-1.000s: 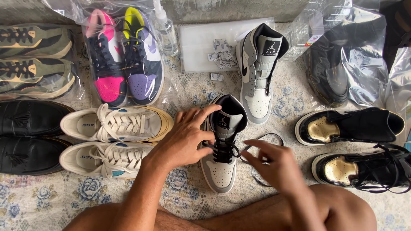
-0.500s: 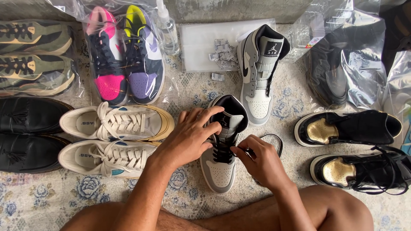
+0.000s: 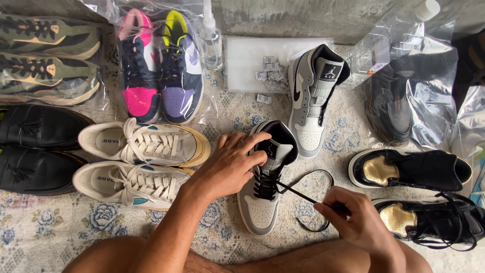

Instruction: The person is lacing a pair of high-top sneakers while sitting on the floor.

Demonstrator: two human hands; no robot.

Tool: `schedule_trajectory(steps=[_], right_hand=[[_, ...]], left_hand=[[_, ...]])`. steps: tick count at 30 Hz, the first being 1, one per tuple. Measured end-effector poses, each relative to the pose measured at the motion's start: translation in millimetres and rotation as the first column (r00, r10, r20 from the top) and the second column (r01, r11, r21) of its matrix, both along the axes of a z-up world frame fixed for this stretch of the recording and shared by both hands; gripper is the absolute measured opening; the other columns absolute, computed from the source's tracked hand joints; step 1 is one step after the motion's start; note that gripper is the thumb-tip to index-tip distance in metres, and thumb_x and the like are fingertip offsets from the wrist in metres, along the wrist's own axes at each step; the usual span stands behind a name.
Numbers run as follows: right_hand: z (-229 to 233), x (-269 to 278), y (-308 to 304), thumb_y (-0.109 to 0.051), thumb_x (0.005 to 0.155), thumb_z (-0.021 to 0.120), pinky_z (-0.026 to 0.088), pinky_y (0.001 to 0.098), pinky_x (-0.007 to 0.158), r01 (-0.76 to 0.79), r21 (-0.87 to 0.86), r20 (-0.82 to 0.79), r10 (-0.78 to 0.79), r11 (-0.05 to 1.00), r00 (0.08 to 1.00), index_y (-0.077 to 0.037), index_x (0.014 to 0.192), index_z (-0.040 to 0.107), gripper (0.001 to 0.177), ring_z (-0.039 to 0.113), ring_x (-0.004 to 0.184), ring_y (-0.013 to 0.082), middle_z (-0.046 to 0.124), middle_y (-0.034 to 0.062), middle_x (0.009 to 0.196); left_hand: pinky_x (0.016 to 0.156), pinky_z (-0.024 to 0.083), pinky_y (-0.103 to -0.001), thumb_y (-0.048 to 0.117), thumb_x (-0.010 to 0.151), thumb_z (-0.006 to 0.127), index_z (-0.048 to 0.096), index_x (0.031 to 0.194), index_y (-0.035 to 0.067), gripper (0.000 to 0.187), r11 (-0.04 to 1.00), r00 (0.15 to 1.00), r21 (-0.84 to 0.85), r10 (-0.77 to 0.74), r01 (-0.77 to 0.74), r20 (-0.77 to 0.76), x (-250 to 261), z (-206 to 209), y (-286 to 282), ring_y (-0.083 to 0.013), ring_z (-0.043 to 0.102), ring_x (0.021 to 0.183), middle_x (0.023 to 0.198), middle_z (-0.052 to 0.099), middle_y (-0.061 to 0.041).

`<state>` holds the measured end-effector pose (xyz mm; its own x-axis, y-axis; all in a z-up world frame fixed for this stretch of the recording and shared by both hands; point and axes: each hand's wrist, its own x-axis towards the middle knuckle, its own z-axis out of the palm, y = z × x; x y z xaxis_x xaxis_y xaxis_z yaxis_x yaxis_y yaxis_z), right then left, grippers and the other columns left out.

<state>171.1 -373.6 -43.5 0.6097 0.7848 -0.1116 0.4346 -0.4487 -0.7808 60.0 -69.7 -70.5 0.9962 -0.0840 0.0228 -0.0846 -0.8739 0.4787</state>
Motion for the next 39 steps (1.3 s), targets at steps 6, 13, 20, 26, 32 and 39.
schedule_trajectory(steps=[6, 13, 20, 26, 32, 39], right_hand=[[32.2, -22.5, 30.3, -0.012, 0.080, 0.077, 0.039, 0.0257, 0.044, -0.015, 0.063, -0.096, 0.021, 0.998, 0.995, -0.006, 0.062, 0.070, 0.020, 0.051, 0.044, 0.0102, 0.070, 0.0004, 0.057], [28.5, -18.9, 19.4, -0.005, 0.078, 0.074, 0.036, 0.0233, 0.038, -0.182, 0.236, -0.154, 0.222, 0.955, 0.963, -0.010, 0.062, 0.067, 0.019, 0.051, 0.043, 0.0080, 0.069, 0.0012, 0.060], [29.0, -44.1, 44.3, -0.014, 0.077, 0.083, 0.047, 0.0282, 0.046, -0.365, -0.028, -0.127, 0.359, 0.930, 0.925, -0.012, 0.065, 0.070, 0.018, 0.059, 0.050, 0.0131, 0.071, -0.0016, 0.062], [28.5, -74.8, 62.7, -0.030, 0.082, 0.082, 0.055, 0.0331, 0.088, -0.427, -0.407, -0.028, 0.456, 0.808, 0.889, -0.018, 0.094, 0.081, 0.017, 0.067, 0.094, 0.0169, 0.077, 0.0006, 0.099], [38.9, -30.8, 102.9, -0.009, 0.082, 0.077, 0.061, 0.0292, 0.082, -0.030, -0.003, 0.541, 0.027, 1.000, 0.841, -0.005, 0.110, 0.077, 0.028, 0.071, 0.094, 0.0234, 0.076, 0.0105, 0.107], [15.2, 15.1, 155.2, -0.027, 0.088, 0.075, 0.051, 0.0390, 0.086, -0.079, -0.354, 0.489, 0.256, 0.932, 0.834, -0.007, 0.103, 0.079, 0.025, 0.064, 0.100, 0.0291, 0.076, 0.0110, 0.095]], left_hand=[[0.109, 0.030, -0.060, 0.022, 0.069, 0.091, 0.072, 0.100, 0.011, 0.038, 0.998, 0.993, 0.035, 0.044, -0.048, 0.109, 5.1, -4.4, -9.1, -0.0311, 0.046, 0.128, 0.154, 0.039, -0.004], [0.108, 0.027, -0.062, 0.021, 0.068, 0.090, 0.071, 0.096, 0.014, 0.035, 0.993, 0.985, 0.051, 0.094, -0.102, 0.146, 6.7, -7.7, -11.9, -0.0305, 0.047, 0.126, 0.151, 0.044, -0.006], [0.107, 0.034, -0.057, -0.013, 0.072, 0.060, 0.067, 0.097, 0.011, 0.035, 1.000, 0.995, -0.015, 0.020, -0.019, 0.099, 2.4, -3.5, -8.4, -0.0329, 0.043, 0.131, 0.159, 0.034, -0.008], [0.119, 0.025, -0.062, -0.008, 0.070, 0.059, 0.061, 0.100, 0.013, 0.036, 0.987, 0.998, -0.158, 0.004, 0.005, 0.057, -1.9, 1.0, -3.4, -0.0347, 0.042, 0.136, 0.164, 0.027, -0.005], [0.112, 0.027, -0.076, 0.016, 0.072, 0.081, 0.033, 0.142, 0.013, 0.085, 0.895, 0.990, -0.440, 0.119, -0.074, 0.075, -7.5, 12.3, 0.1, -0.0535, 0.031, 0.146, 0.165, 0.018, -0.026], [0.111, 0.025, -0.079, 0.038, 0.075, 0.087, -0.005, 0.165, 0.015, 0.131, 0.874, 0.985, -0.455, 0.152, -0.171, -0.079, -8.5, 2.4, -15.2, -0.0568, 0.030, 0.144, 0.162, 0.023, -0.031]])
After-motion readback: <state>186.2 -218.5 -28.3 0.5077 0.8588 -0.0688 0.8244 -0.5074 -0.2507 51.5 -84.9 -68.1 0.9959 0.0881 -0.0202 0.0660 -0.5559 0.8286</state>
